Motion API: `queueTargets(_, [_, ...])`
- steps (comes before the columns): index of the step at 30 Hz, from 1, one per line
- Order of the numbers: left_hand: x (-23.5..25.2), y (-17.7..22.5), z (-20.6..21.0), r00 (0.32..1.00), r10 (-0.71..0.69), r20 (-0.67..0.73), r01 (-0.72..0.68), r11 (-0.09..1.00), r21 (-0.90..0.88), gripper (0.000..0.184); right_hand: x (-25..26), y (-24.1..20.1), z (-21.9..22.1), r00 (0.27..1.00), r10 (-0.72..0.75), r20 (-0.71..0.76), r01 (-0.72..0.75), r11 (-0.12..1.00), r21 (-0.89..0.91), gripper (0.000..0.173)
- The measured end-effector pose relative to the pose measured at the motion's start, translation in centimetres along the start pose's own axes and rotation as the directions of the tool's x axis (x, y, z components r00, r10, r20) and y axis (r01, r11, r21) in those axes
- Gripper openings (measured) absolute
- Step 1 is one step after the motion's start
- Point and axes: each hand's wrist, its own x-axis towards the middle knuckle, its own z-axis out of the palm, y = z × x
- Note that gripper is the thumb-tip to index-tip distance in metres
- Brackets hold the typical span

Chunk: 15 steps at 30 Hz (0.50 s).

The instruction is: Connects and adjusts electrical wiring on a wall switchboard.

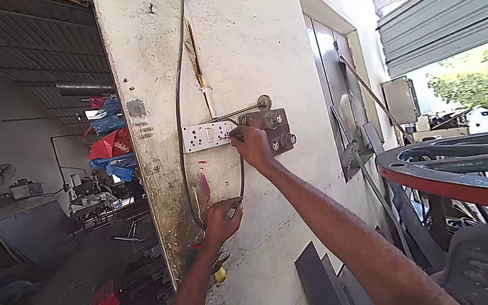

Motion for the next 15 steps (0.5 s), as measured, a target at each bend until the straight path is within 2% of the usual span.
queueTargets(5, [-0.1, 0.1, 0.0, 1.000, -0.005, 0.004, 0.005, 1.000, 0.005, 0.027, -1.0, -0.5, -0.3, 0.999, -0.034, 0.021, 0.033, 0.998, 0.046, 0.008])
queueTargets(11, [0.1, 0.0, -0.1, 1.000, 0.003, 0.002, -0.003, 1.000, 0.003, 0.028, 0.4, -0.4, -0.5, 0.996, 0.038, 0.087, -0.035, 0.999, -0.041, 0.017])
queueTargets(15, [0.0, 0.1, 0.0, 1.000, -0.004, 0.007, 0.004, 1.000, 0.020, 0.029, 0.8, -0.5, -0.4, 0.999, 0.033, 0.031, -0.031, 0.998, -0.049, 0.018])
